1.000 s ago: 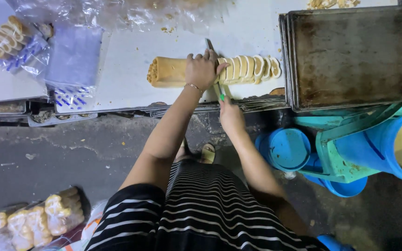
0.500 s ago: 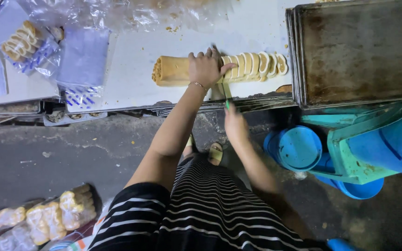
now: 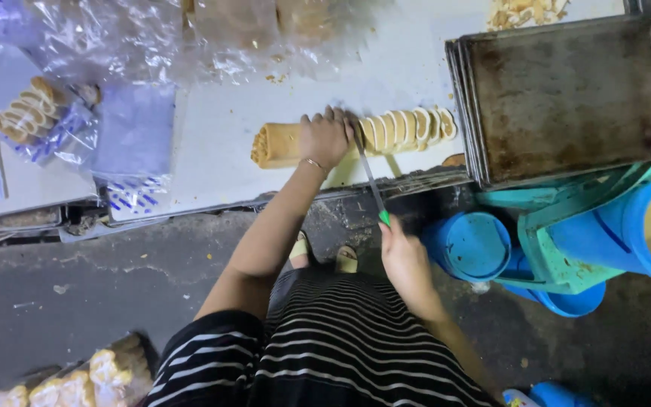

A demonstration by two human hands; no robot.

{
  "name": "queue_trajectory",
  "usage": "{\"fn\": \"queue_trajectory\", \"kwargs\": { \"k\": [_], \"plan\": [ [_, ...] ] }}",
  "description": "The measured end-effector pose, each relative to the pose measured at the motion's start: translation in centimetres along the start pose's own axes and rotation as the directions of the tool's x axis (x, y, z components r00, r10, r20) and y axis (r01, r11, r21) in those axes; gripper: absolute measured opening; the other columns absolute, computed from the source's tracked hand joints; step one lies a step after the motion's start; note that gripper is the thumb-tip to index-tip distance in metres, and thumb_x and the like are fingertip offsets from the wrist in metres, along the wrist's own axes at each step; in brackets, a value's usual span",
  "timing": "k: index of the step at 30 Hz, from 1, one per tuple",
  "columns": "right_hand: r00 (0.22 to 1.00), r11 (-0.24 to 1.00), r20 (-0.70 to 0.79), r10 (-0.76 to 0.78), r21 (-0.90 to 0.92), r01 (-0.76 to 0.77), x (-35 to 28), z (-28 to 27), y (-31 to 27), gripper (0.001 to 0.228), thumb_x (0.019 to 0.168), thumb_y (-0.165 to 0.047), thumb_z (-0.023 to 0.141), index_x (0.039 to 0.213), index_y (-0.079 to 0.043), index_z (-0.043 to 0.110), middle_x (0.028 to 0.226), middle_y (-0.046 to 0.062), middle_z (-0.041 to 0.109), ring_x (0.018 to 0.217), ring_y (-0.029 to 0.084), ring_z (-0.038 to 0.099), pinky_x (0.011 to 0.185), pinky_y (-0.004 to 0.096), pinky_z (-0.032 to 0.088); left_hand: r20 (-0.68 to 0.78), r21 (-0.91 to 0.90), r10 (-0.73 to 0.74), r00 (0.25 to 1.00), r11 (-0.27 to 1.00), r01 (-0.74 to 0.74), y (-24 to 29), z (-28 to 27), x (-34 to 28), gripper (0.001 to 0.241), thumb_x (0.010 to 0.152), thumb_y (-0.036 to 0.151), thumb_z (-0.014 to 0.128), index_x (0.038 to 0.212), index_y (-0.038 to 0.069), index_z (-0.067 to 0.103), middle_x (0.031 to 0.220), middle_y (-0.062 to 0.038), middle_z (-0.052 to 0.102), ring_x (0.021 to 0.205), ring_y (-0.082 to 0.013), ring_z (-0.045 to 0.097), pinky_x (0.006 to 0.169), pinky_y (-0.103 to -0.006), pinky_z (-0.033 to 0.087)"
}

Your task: The person takes a long cylindrical bread roll from a tray and places it on a white countertop. Using a knife, they slice the roll into many thin, even pieces. The person then gathers the sliced pieces and places them into a clear plastic bag.

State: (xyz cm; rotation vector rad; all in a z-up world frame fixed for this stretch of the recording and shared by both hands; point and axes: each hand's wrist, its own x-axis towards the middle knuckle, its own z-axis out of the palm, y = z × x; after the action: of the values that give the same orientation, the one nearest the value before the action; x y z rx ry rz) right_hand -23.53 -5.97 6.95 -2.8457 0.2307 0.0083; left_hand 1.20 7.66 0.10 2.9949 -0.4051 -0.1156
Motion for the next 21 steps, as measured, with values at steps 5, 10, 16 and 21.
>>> {"fn": "queue_trajectory", "kwargs": {
  "k": [5,10,16,21],
  "plan": [
    [0.996,0.995,-0.036,-0.077,0.062,0.079,9.5,5.9,0.2,0.031,0.108,-0.038,0.049,0.108,-0.012,0.066,0.066,0.024,0.066,0.07,0.041,0.075,0.054,0.049,0.059,-0.02,0.006,0.02,1.0,1.0,-0.02,0.3,-0.4,-0.5,0.062,0.105,0.037,0.023,0.148,0.002,0.052,0.146,-0.019,0.059,0.12,-0.0333,0.064,0.105,-0.0553,0.035],
    [0.984,0.985,0.176,0.011,0.165,-0.041,8.6,-3.2,-4.7,0.031,0.107,-0.034,0.047,0.11,-0.01,0.067,0.076,0.026,0.071,0.083,0.045,0.074,0.068,0.054,0.059,-0.077,-0.015,0.0,0.997,1.0,-0.001,0.3,0.6,-0.3,0.06,0.105,0.035,0.026,0.143,0.001,0.057,0.141,-0.02,0.063,0.115,-0.0348,0.067,0.105,-0.0594,0.034],
    [0.971,0.994,0.234,0.053,0.079,-0.073,6.7,0.4,-1.6,0.032,0.107,-0.038,0.046,0.108,-0.016,0.07,0.074,0.021,0.072,0.083,0.04,0.074,0.07,0.052,0.059,-0.118,0.004,0.031,0.993,1.0,-0.031,0.3,0.0,-1.5,0.068,0.107,0.047,0.021,0.145,0.002,0.055,0.142,-0.019,0.063,0.116,-0.0326,0.068,0.107,-0.0598,0.035],
    [0.976,0.957,0.217,0.022,0.277,-0.083,6.8,-1.9,-2.9,0.037,0.11,-0.032,0.044,0.113,-0.006,0.07,0.085,0.031,0.071,0.092,0.048,0.072,0.077,0.057,0.058,-0.148,0.07,0.074,0.986,0.995,-0.064,0.2,0.4,-1.2,0.08,0.106,0.064,0.02,0.142,0.004,0.059,0.14,-0.016,0.065,0.11,-0.03,0.07,0.101,-0.0578,0.037]
  ]
}}
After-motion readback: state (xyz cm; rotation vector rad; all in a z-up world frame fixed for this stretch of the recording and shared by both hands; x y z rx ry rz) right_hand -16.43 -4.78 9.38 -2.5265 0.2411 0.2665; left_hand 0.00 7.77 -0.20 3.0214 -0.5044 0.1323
